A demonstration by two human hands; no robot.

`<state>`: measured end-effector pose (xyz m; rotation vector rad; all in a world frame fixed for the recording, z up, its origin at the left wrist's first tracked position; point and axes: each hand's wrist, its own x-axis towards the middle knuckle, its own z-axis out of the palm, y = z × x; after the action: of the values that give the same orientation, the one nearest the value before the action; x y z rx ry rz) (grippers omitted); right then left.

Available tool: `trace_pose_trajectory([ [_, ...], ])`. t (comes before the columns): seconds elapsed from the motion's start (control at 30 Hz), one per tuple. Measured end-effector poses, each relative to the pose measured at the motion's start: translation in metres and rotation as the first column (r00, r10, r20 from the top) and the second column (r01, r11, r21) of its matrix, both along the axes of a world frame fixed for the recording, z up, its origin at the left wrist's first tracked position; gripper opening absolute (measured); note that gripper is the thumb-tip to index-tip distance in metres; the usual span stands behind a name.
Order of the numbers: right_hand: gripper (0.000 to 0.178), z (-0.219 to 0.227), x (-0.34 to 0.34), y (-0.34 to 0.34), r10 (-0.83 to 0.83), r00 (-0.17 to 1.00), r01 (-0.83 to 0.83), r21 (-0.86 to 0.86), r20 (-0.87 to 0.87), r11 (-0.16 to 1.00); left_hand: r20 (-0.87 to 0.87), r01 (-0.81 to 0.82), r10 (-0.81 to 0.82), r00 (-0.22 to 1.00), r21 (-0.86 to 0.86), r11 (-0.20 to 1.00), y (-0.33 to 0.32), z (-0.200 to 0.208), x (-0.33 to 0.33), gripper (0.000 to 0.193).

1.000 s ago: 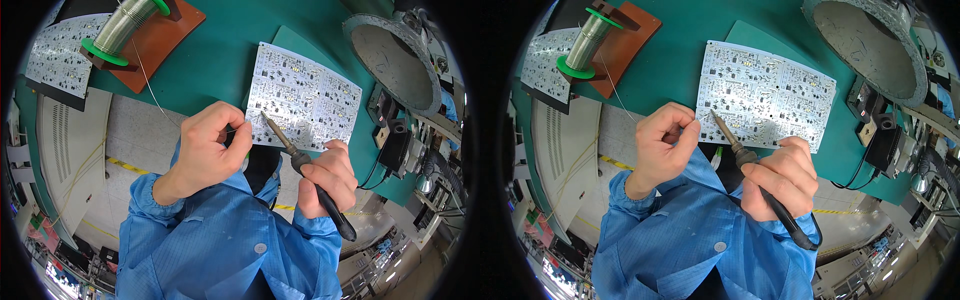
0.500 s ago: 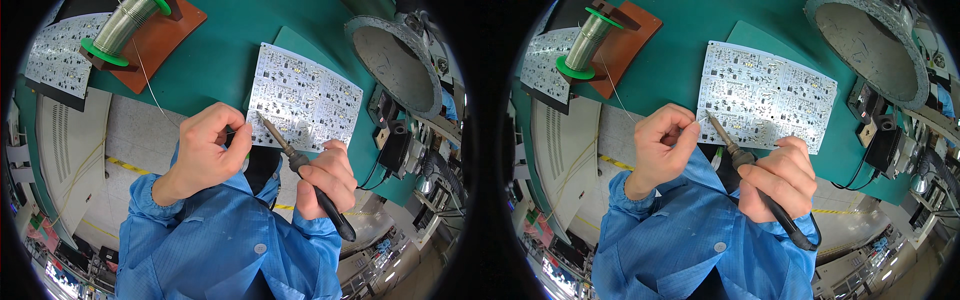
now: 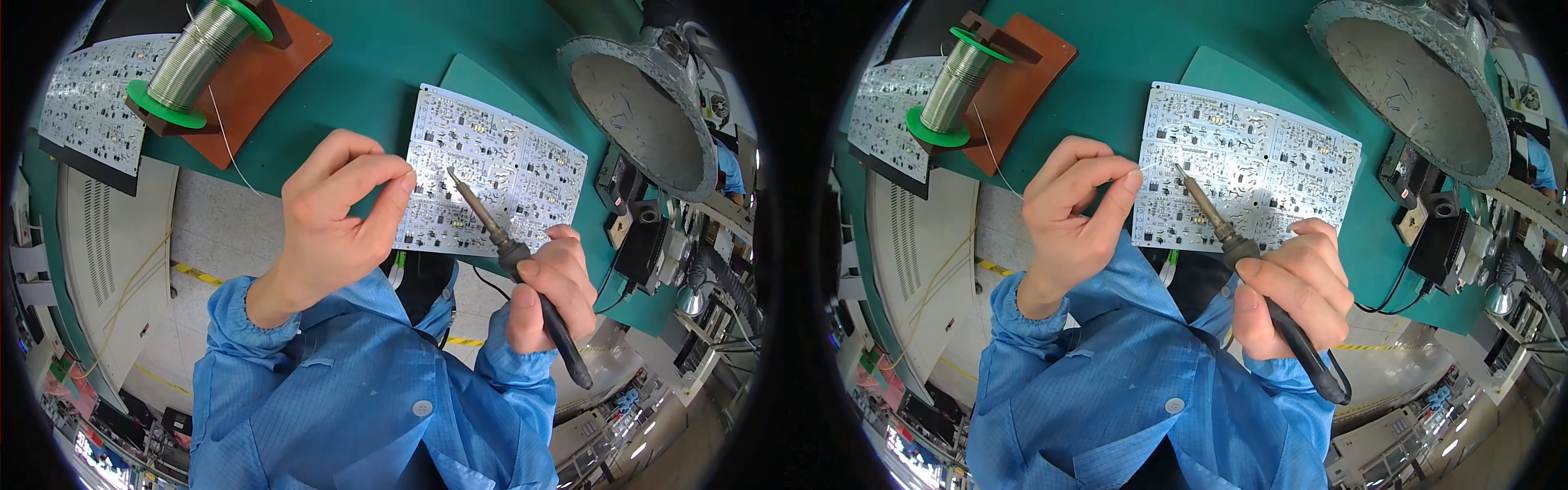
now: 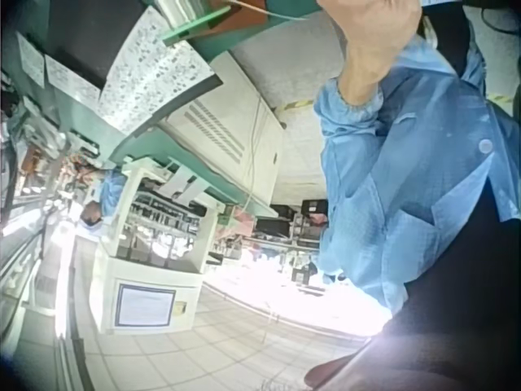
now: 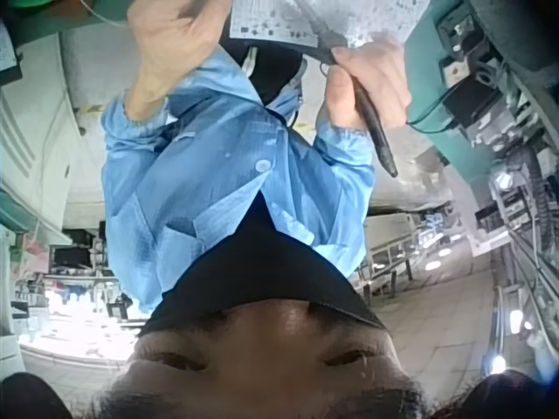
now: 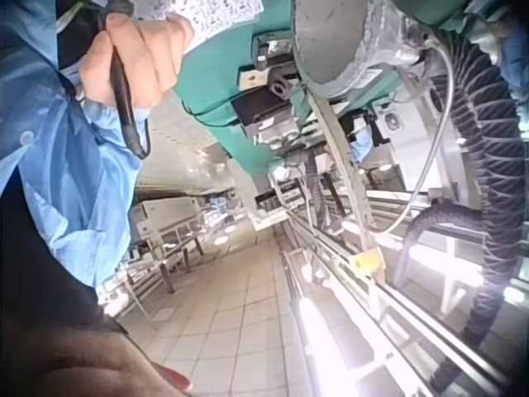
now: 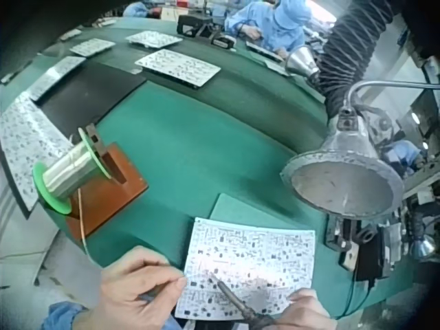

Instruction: Soldering electronic components onto printed circuit boards at a manual assembly station.

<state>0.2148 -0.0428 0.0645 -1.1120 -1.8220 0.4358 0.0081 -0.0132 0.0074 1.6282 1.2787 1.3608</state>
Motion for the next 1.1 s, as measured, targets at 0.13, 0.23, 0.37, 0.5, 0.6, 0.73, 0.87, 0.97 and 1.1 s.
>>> trace_pose_trajectory([
  [0.13, 0.015, -0.003, -0.002, 0.006, 0.000, 1.000, 0.000, 0.002, 0.028, 1.000, 0.032, -0.060, 0.061, 0.998, -0.016, 0.998, 0.005, -0.003, 0.007, 0.012],
  [0.23, 0.015, -0.002, -0.005, 0.010, -0.003, 0.998, 0.003, -0.009, 0.055, 1.000, 0.026, -0.078, 0.078, 0.997, -0.027, 0.997, 0.008, -0.002, 0.009, 0.013],
  [0.37, 0.014, -0.004, -0.008, 0.015, 0.014, 0.998, -0.013, -0.018, 0.063, 1.000, 0.056, -0.050, 0.050, 0.997, 0.008, 0.999, 0.008, -0.006, 0.009, 0.012],
  [0.5, 0.014, -0.004, -0.010, 0.017, 0.025, 0.997, -0.023, -0.019, 0.075, 1.000, 0.071, -0.054, 0.054, 0.996, 0.003, 0.999, 0.009, -0.007, 0.010, 0.012],
  [0.6, 0.014, -0.003, -0.010, 0.018, 0.013, 0.997, -0.012, -0.023, 0.080, 1.000, 0.070, -0.052, 0.051, 0.996, 0.004, 0.999, 0.009, -0.006, 0.010, 0.012],
  [0.73, 0.015, -0.004, -0.008, 0.017, -0.005, 0.998, 0.005, -0.010, 0.070, 1.000, 0.069, -0.043, 0.041, 0.997, 0.018, 0.999, 0.007, -0.003, 0.004, 0.013],
  [0.87, 0.016, -0.001, -0.007, 0.017, -0.019, 0.999, 0.020, -0.022, 0.046, 1.000, 0.011, -0.096, 0.096, 0.995, -0.020, 0.995, 0.005, 0.000, 0.000, 0.014],
  [0.97, 0.017, -0.002, -0.007, 0.015, 0.004, 1.000, -0.004, -0.029, -0.001, 1.000, 0.006, -0.089, 0.089, 0.996, -0.016, 0.996, 0.005, 0.000, -0.001, 0.013],
  [1.1, 0.018, -0.005, -0.010, 0.014, 0.012, 1.000, -0.013, -0.033, -0.024, 0.999, 0.009, -0.098, 0.098, 0.995, -0.026, 0.995, 0.004, -0.001, -0.001, 0.012],
])
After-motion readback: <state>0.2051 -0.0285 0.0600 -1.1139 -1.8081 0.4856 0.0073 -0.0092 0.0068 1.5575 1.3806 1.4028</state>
